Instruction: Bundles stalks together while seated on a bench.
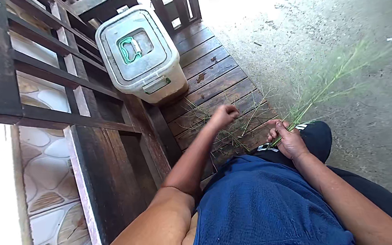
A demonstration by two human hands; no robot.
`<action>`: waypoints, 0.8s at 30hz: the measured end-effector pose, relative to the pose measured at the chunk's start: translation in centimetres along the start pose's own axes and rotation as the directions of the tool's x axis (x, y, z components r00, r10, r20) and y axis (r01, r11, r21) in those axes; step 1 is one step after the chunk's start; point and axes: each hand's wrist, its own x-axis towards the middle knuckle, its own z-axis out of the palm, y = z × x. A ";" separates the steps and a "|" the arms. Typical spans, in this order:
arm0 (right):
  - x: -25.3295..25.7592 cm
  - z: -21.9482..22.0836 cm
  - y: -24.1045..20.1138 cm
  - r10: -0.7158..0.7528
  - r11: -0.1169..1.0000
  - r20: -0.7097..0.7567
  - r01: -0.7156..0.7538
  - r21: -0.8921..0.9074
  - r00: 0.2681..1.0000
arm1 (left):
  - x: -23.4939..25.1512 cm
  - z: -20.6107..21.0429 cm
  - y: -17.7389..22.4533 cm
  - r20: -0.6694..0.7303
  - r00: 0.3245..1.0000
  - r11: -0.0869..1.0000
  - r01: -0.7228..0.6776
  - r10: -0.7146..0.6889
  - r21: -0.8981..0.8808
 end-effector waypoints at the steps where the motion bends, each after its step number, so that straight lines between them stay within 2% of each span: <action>1: -0.1 0.0 0.0 0.034 0.997 0.019 -0.033 -0.066 0.999 | -0.1 -2.0 0.0 -0.034 0.999 0.999 0.035 -0.034 0.036; 3: 0.1 0.3 -0.2 0.117 0.977 0.040 -0.108 -0.184 0.992 | -0.5 -5.3 -0.2 -0.043 0.993 0.983 0.113 -0.108 0.142; 5: 0.3 0.6 -0.2 0.156 0.963 0.044 -0.142 -0.227 0.987 | -1.0 -7.4 -0.7 -0.014 0.984 0.949 0.175 -0.178 0.263; 7: 0.5 0.6 -0.1 0.153 0.963 0.074 -0.132 -0.234 0.985 | -1.3 -8.2 -1.4 -0.001 0.968 0.910 0.236 -0.251 0.342; 11: 0.2 0.4 -0.1 0.128 0.965 0.118 -0.096 -0.243 0.985 | -1.4 -7.9 -2.8 0.079 0.927 0.881 0.318 -0.366 0.349; 16: 0.6 -0.3 0.2 0.130 0.989 0.077 -0.124 -0.076 0.989 | -0.6 -3.9 -2.0 0.272 0.816 0.825 0.373 -0.509 0.425; 18: 0.6 -0.4 0.2 0.137 0.990 0.070 -0.134 -0.046 0.988 | -0.2 -1.7 -2.2 0.249 0.796 0.765 0.365 -0.552 0.530; 21: 0.6 -0.5 0.3 0.127 0.991 0.089 -0.123 -0.048 0.988 | 0.3 0.8 -3.8 0.136 0.802 0.634 0.343 -0.582 0.693; 24: 0.4 -0.6 0.4 0.114 0.993 0.099 -0.111 -0.036 0.989 | 0.0 2.1 -5.2 0.143 0.801 0.600 0.304 -0.582 0.740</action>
